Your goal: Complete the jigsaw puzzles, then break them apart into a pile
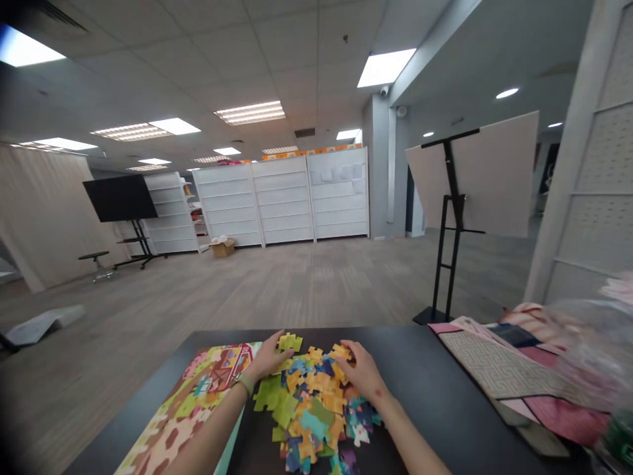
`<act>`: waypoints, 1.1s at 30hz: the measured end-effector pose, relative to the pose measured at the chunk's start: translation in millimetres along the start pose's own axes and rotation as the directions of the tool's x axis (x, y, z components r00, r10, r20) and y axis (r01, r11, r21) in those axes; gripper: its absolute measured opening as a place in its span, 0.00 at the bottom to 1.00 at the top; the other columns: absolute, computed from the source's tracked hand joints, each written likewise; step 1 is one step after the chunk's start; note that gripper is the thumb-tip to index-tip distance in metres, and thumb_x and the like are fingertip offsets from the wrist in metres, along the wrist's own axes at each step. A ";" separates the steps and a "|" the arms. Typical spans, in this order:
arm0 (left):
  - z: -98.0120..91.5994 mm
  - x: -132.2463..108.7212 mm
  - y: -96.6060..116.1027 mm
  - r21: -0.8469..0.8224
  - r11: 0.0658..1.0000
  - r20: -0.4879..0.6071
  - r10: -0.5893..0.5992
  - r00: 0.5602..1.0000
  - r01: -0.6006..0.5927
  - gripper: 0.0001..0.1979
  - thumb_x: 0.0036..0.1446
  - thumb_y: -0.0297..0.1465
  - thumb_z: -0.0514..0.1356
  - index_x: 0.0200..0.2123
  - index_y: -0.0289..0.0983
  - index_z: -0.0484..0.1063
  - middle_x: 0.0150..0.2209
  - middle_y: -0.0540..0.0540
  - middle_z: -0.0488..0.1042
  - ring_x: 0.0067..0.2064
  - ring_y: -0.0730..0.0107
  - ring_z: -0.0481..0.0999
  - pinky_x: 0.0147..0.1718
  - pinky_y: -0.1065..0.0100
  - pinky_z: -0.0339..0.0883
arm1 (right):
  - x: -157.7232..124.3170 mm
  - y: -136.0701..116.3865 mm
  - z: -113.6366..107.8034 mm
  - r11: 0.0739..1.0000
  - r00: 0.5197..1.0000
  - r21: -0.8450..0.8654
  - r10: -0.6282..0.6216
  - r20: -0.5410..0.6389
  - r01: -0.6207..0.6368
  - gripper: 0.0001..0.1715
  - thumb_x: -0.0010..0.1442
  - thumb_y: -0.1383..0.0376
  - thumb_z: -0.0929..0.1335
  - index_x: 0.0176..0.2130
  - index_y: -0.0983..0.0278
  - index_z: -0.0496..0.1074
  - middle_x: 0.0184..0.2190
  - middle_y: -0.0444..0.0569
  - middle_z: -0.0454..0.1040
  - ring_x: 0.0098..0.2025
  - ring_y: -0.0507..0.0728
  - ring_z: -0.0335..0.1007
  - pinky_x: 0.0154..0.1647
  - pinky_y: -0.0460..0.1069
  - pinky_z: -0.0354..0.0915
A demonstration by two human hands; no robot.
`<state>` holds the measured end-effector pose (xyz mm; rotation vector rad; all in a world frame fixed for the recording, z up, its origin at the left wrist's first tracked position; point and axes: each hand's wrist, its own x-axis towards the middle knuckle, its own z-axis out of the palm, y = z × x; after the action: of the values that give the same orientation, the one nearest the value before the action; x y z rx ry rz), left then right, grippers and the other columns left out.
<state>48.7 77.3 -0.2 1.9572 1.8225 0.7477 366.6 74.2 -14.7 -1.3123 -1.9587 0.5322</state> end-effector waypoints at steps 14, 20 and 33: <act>6.7 31.9 19.3 0.076 0.997 0.256 0.011 0.967 -0.031 0.52 0.28 0.40 0.76 0.62 0.42 0.67 0.59 0.36 0.67 0.61 0.38 0.66 0.59 0.48 0.62 | -7.8 -12.3 5.9 0.989 0.990 0.102 -0.119 0.080 0.110 0.20 0.66 0.52 0.62 0.45 0.59 0.77 0.44 0.50 0.78 0.48 0.60 0.73 0.52 0.53 0.65; 15.1 31.4 44.4 -0.003 0.996 0.277 0.081 0.958 -0.084 0.38 0.45 0.33 0.72 0.61 0.36 0.66 0.58 0.36 0.69 0.52 0.54 0.75 0.51 0.54 0.71 | -9.5 -15.1 4.0 0.989 0.991 0.085 -0.126 0.053 0.121 0.17 0.65 0.54 0.63 0.43 0.58 0.77 0.42 0.49 0.78 0.45 0.59 0.74 0.49 0.51 0.66; -33.3 -71.7 44.9 -0.033 0.992 0.156 0.122 0.980 -0.118 0.42 0.49 0.45 0.68 0.66 0.42 0.62 0.64 0.39 0.66 0.65 0.44 0.62 0.64 0.49 0.55 | -10.3 -3.3 13.5 0.973 0.996 -0.216 -0.088 0.007 0.087 0.22 0.61 0.60 0.64 0.51 0.63 0.75 0.49 0.58 0.75 0.53 0.66 0.66 0.54 0.57 0.59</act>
<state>62.6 -1.2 43.4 2.0632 1.6093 0.6276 356.8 64.1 -24.8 -1.3477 -2.1076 0.2800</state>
